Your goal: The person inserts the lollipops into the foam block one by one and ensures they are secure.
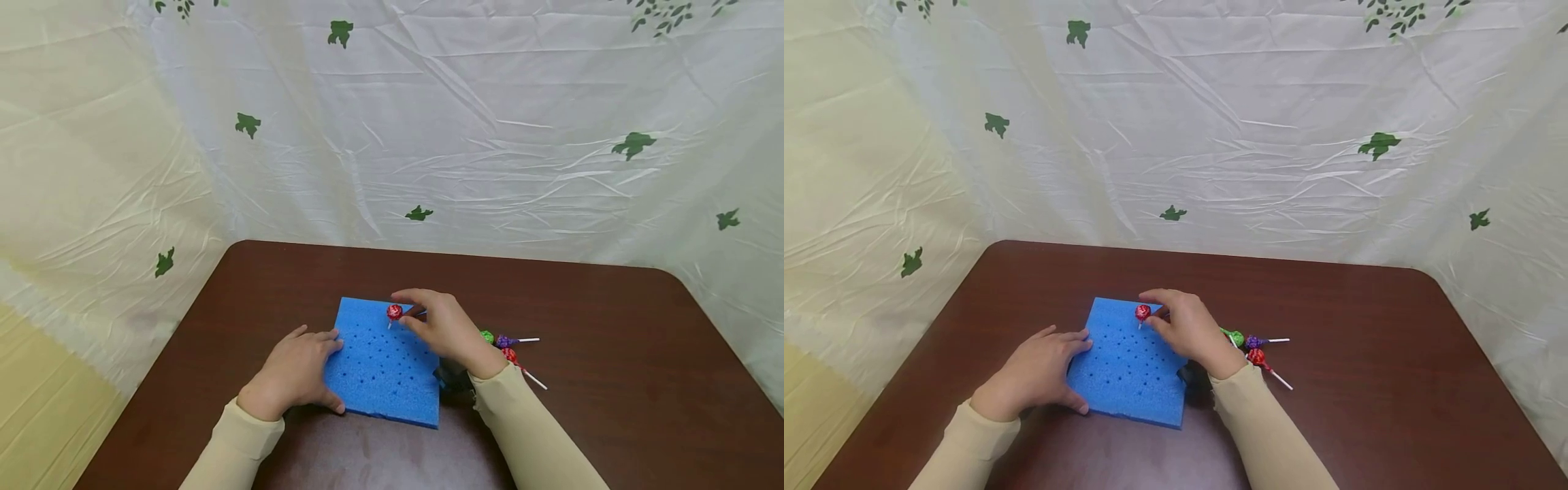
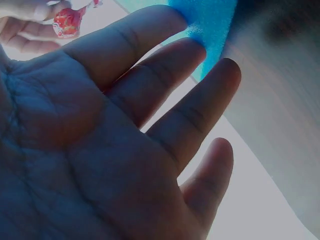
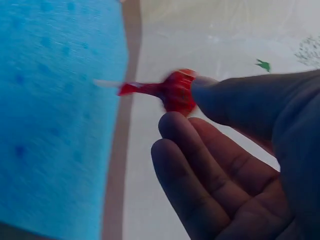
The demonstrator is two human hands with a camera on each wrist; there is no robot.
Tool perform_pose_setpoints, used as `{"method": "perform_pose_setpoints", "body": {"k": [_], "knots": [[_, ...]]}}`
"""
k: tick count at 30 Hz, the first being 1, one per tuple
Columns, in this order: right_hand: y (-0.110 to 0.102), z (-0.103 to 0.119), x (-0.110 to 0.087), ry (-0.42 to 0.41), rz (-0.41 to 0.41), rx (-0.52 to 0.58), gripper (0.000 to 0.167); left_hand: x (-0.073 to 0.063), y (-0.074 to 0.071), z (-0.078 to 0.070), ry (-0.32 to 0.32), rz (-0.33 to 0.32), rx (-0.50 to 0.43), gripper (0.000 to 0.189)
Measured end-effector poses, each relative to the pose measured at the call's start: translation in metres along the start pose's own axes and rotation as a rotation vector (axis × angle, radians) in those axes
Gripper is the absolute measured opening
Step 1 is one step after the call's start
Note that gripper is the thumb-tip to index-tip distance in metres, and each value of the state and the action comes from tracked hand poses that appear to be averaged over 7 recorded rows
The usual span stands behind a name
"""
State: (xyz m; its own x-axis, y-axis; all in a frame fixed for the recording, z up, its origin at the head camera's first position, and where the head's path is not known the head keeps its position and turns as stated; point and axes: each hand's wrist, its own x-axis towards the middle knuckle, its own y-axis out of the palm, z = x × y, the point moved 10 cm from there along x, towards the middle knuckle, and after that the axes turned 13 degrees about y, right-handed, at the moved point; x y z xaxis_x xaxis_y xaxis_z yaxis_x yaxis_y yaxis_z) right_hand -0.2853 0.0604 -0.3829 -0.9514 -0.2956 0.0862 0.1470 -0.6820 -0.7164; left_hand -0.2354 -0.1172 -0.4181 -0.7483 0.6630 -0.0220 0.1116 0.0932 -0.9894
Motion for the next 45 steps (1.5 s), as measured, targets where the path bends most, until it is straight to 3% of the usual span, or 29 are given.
{"method": "perform_pose_setpoints", "body": {"k": [10,21,28,33,45], "knots": [[-0.055,-0.006,-0.020,0.003,-0.086,0.025,0.039,-0.006,0.006,0.006,0.018,-0.016,-0.081,0.104],[-0.106,-0.059,-0.063,0.078,-0.161,-0.076,0.036,-0.012,0.022,0.017,0.017,-0.063,-0.320,0.107],[-0.114,-0.091,-0.080,0.113,-0.178,-0.109,0.033,-0.016,0.023,0.019,0.008,-0.075,-0.329,0.107],[-0.116,-0.108,-0.083,0.152,-0.142,-0.120,0.031,-0.017,0.023,0.020,0.008,-0.085,-0.323,0.108],[-0.108,-0.120,-0.081,0.164,-0.045,-0.142,0.023,-0.014,0.016,0.016,0.017,-0.083,-0.325,0.105]]}}
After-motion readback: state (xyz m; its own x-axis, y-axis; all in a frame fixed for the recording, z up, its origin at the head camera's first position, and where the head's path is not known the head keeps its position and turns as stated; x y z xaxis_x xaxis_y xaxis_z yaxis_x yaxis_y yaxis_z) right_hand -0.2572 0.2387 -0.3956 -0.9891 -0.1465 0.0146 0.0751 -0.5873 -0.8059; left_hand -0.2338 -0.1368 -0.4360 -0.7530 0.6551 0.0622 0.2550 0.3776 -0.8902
